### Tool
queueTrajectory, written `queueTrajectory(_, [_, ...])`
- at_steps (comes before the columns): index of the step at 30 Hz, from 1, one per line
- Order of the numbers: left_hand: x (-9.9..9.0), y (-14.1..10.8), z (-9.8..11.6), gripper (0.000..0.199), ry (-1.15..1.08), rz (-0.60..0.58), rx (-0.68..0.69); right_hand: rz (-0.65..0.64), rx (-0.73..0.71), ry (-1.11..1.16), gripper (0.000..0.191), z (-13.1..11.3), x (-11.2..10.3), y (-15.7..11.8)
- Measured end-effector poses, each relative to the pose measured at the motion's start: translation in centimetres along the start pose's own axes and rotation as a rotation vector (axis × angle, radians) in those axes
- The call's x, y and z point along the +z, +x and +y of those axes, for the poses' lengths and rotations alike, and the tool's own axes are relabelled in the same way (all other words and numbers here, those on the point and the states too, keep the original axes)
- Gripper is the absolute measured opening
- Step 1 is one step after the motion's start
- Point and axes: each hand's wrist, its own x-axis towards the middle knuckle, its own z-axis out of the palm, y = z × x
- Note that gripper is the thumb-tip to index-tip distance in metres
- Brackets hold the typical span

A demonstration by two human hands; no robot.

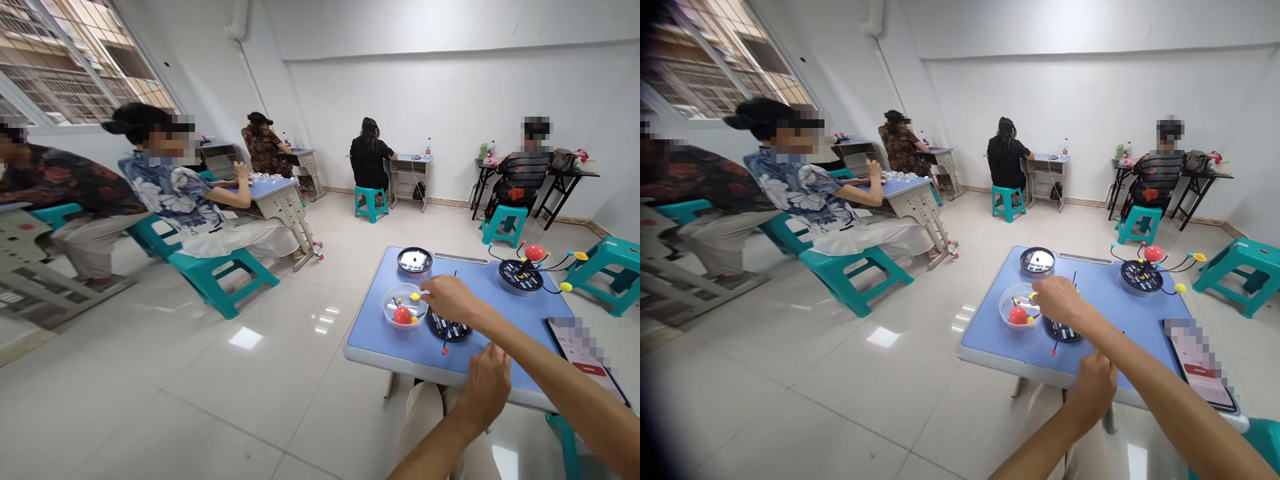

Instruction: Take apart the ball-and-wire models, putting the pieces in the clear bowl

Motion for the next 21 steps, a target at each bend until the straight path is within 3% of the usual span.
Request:
queueTrajectory(2, [-0.5,-0.3,-0.2,0.031,0.066,-0.046,0.032,0.074,0.022,0.063,0.024,1.0,-0.3,-1.9])
queueTrajectory(7, [0.0,2.1,0.3,0.033,0.145,-0.106,0.113,0.144,0.085,0.107,0.027,2.5,-0.3,-5.4])
queueTrajectory(10, [-1.1,1.2,0.3,0.03,0.131,-0.087,0.12,0.176,0.09,0.152,0.03,2.3,0.4,-7.2])
queueTrajectory(14, [-5.0,-4.1,-1.3,0.031,-0.008,0.123,0.247,0.112,0.062,0.123,0.027,0.5,2.7,-9.1])
queueTrajectory(17, [-8.0,-7.5,-3.5,0.025,0.015,0.339,0.166,0.051,-0.002,0.073,0.017,-0.9,4.8,-9.6])
queueTrajectory(19, [-9.5,-8.0,-4.8,0.021,0.063,0.427,0.065,0.075,-0.023,0.086,0.019,-1.1,6.2,-9.5])
queueTrajectory(21, [-10.5,-7.0,-5.5,0.022,0.064,0.415,-0.009,0.146,-0.009,0.125,0.027,-0.5,7.3,-9.6])
